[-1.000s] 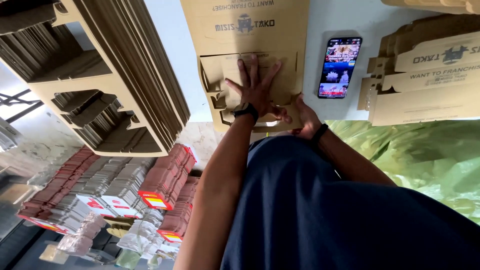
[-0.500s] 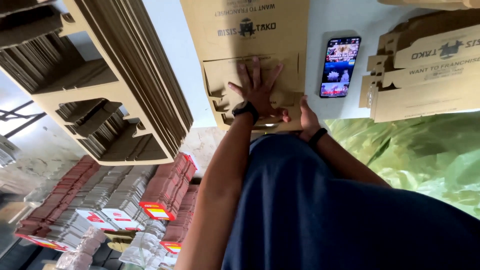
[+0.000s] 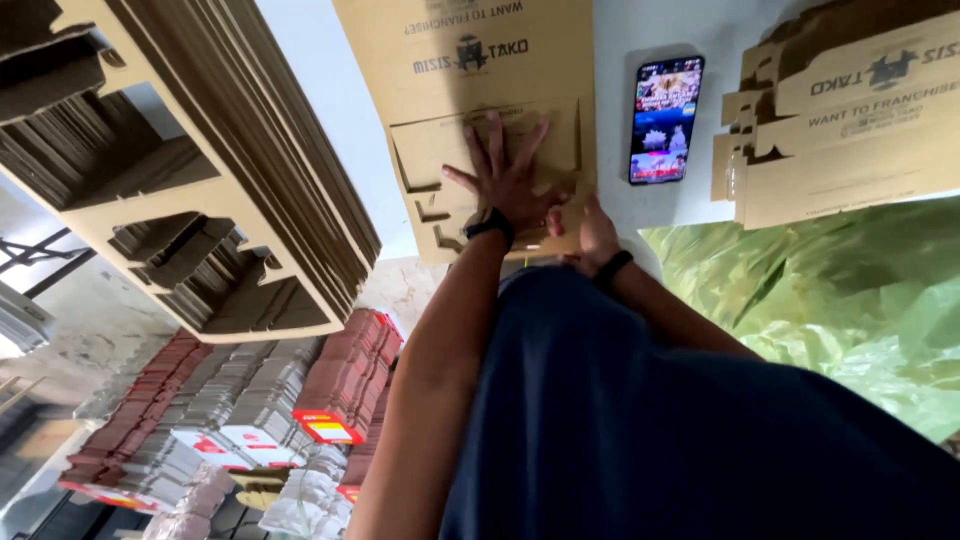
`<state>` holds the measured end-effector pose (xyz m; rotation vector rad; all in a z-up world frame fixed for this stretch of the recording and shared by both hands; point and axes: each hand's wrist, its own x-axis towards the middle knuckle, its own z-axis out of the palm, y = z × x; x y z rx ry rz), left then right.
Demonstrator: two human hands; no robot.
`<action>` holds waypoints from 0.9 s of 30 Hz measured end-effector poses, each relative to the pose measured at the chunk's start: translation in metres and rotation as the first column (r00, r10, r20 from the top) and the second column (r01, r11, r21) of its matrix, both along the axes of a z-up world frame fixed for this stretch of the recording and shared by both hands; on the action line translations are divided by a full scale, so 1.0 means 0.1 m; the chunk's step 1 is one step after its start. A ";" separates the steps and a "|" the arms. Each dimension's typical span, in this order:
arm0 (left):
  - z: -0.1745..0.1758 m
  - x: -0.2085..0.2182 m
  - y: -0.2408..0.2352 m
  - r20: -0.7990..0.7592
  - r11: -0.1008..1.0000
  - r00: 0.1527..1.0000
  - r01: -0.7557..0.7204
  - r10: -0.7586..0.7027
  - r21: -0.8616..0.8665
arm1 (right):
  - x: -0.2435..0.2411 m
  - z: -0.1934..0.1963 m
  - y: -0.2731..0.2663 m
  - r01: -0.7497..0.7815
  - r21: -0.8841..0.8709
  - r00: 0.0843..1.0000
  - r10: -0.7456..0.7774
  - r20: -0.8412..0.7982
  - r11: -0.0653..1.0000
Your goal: Folding pre-cut cardboard sheets into 3D bouquet holders and inserting plastic liners.
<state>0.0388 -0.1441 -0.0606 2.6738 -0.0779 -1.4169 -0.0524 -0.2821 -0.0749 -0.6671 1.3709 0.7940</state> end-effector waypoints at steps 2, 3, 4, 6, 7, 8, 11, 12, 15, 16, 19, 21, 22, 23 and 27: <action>-0.14 -0.06 0.04 0.132 0.999 0.991 0.000 0.005 -0.041 | 0.11 0.07 -0.22 0.068 0.292 0.983 -0.114 0.145 0.954; -0.18 -0.06 0.04 0.128 0.999 0.992 -0.003 0.008 -0.036 | 0.09 -0.03 -0.30 0.066 0.297 0.984 -0.112 0.140 0.953; -0.22 -0.07 0.04 0.146 0.998 0.989 -0.021 0.031 -0.065 | 0.05 -0.12 -0.38 0.067 0.331 0.981 -0.123 0.152 0.941; -0.12 -0.19 0.07 0.138 0.995 0.989 -0.033 0.046 -0.094 | -0.21 -0.14 -0.39 0.084 0.361 0.980 -0.142 0.137 0.929; -0.11 -0.11 0.04 0.128 0.998 0.992 -0.006 0.013 -0.057 | -0.24 -0.22 -0.37 0.176 0.385 0.959 -0.246 0.140 0.906; -0.09 -0.02 0.00 0.117 1.000 0.993 0.021 -0.018 -0.020 | -0.25 -0.29 -0.36 0.264 0.411 0.927 -0.347 0.141 0.873; -0.10 -0.04 0.01 0.076 1.000 0.997 0.002 -0.001 -0.022 | -0.20 -0.14 -0.37 0.094 0.315 0.980 -0.143 0.137 0.944; -0.06 -0.04 0.00 0.068 1.000 0.998 0.009 -0.007 -0.026 | -0.05 0.07 -0.31 0.103 0.311 0.980 -0.149 0.130 0.945; -0.02 0.04 -0.02 0.065 1.000 0.998 0.010 -0.010 -0.006 | 0.18 0.14 -0.34 -0.454 0.004 0.886 0.451 0.108 0.891; -0.01 0.07 -0.02 0.036 1.000 0.999 0.000 0.000 -0.014 | 0.05 -0.15 -0.44 -0.657 -0.154 0.739 0.671 0.066 0.738; 0.05 0.10 0.02 -0.014 0.999 1.000 -0.012 0.012 -0.034 | 0.04 -0.30 -0.48 -0.820 -0.346 0.503 0.862 -0.056 0.456; 0.09 0.09 0.07 -0.028 0.999 1.000 -0.014 0.013 -0.042 | 0.12 -0.23 -0.43 -0.830 -0.396 0.460 0.884 -0.089 0.392; 0.12 0.08 0.10 -0.026 0.996 0.999 -0.030 0.028 -0.085 | 0.15 -0.23 -0.41 -0.815 -0.436 0.463 0.882 -0.092 0.382; 0.12 0.12 0.09 -0.019 0.990 0.999 -0.038 0.036 -0.139 | 0.21 -0.23 -0.43 -0.792 -0.484 0.472 0.876 -0.101 0.372; 0.24 -0.01 0.07 0.159 0.961 0.975 -0.111 0.154 -0.253 | 0.62 0.24 -0.41 -0.763 -0.404 0.506 0.855 0.112 0.504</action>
